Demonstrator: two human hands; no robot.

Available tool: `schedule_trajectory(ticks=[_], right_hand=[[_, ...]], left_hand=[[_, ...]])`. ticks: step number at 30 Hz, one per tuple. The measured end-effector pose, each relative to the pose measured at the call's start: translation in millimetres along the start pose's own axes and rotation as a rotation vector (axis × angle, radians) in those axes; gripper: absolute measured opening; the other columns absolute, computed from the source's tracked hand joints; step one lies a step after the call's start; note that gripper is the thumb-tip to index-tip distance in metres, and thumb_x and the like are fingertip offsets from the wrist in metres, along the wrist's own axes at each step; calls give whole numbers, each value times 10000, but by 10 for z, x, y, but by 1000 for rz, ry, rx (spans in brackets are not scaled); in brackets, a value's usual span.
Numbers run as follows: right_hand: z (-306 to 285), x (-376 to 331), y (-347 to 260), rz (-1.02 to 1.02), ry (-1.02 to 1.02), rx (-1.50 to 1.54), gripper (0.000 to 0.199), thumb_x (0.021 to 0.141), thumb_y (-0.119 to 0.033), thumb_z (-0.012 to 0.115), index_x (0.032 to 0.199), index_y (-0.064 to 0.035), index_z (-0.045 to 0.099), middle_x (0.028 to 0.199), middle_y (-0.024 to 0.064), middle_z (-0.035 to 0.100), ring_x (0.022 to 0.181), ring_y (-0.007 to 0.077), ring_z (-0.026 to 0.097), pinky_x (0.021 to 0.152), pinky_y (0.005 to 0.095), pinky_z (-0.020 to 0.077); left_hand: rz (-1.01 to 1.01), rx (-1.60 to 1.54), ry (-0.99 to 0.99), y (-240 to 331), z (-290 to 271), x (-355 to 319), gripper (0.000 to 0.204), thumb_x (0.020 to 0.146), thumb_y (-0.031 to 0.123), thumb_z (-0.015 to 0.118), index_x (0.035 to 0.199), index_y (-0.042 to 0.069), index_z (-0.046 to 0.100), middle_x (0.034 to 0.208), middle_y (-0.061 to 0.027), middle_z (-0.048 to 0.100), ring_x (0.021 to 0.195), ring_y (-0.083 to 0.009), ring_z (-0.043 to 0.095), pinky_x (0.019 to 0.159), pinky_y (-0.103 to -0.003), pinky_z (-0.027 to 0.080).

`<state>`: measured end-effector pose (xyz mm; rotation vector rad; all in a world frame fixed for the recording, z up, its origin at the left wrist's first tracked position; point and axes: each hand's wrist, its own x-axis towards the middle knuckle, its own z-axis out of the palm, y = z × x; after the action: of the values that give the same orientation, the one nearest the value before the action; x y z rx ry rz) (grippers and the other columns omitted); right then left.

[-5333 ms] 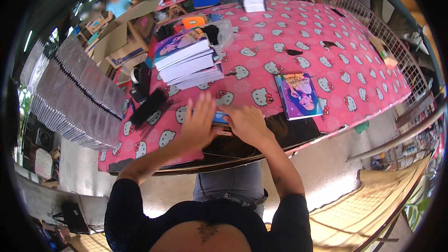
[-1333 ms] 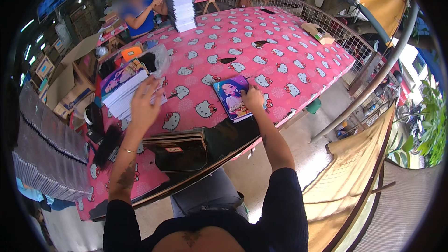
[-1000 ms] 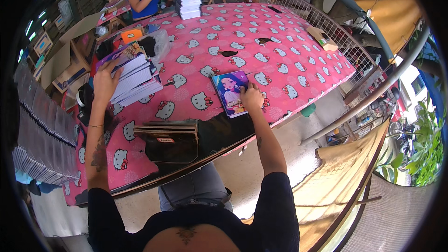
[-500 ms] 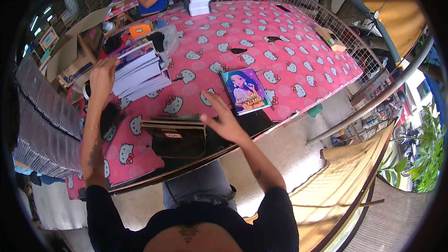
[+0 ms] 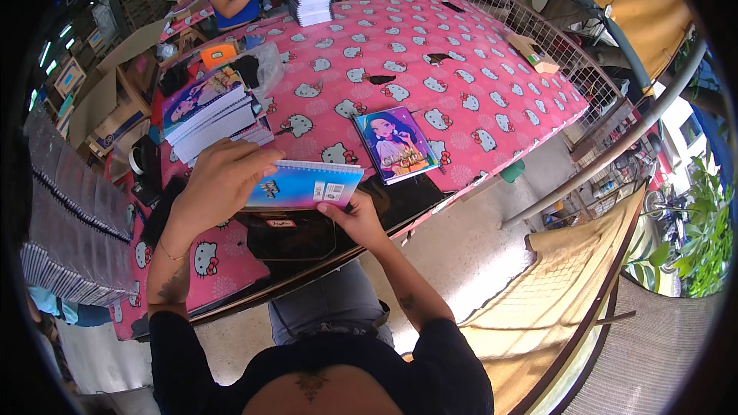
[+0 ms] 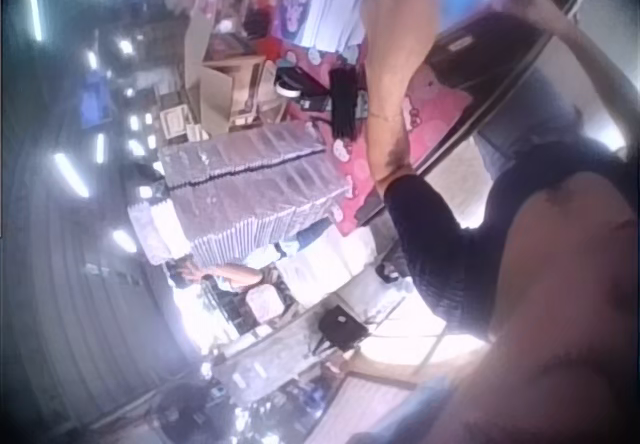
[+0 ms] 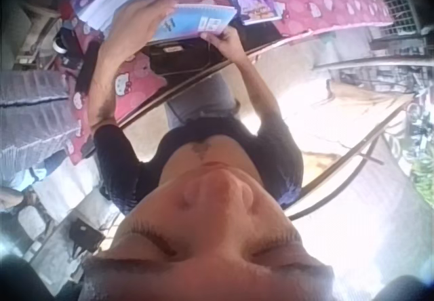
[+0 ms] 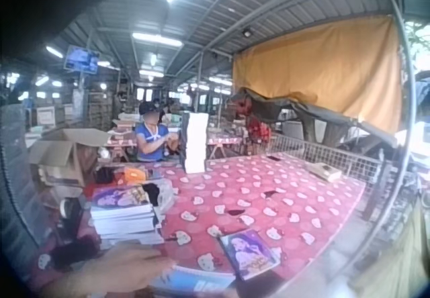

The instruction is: The person reaches up to touch a ceiling fan, then picks up pre-punched notebooks and manually threads plastic spiral spines through the holes. They place the finished notebooks on a stack on the work table.

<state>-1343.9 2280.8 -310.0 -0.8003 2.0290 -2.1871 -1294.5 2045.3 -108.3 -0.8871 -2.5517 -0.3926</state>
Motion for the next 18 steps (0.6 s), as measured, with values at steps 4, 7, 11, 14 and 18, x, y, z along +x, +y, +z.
schedule_trajectory(ticks=[4,7,11,14,18], right_hand=[[-36,21,-37,-128,-17,-137,358,913,-141,752,1232,-19,645,1196,93,656,1085,151,607,944,307,469],[86,-28,2,23,-1,156,523,931,-160,728,1391,-31,516,1215,107,620,1143,176,579,991,325,447],[400,-82,74,-96,28,89,627,941,-144,702,1482,-41,403,1172,106,622,1127,179,583,1001,333,444],[354,9,21,-148,28,88,569,971,-225,660,1461,-35,441,1155,95,616,1072,171,572,957,335,450],[-352,648,-11,-56,53,-311,539,1002,-365,585,1413,-27,501,1227,99,615,1053,215,570,899,366,454]], left_hand=[[-57,65,-72,-73,222,-254,254,884,113,679,1131,54,673,957,-107,689,974,-306,648,901,-439,462],[-11,387,94,-47,647,-597,342,921,128,655,1248,30,647,1272,-172,636,1288,-311,537,1120,-446,355],[-621,-178,700,69,1293,-1005,444,997,185,592,1397,-2,546,1529,-211,433,1454,-299,362,1206,-413,225],[-943,-757,948,-50,1525,-1312,481,1028,236,561,1431,-20,503,1544,-223,410,1441,-314,370,1188,-411,250],[-882,-8,767,-897,1208,-2036,484,1003,240,592,1410,-11,522,1459,-236,490,1323,-376,480,1119,-423,366]])
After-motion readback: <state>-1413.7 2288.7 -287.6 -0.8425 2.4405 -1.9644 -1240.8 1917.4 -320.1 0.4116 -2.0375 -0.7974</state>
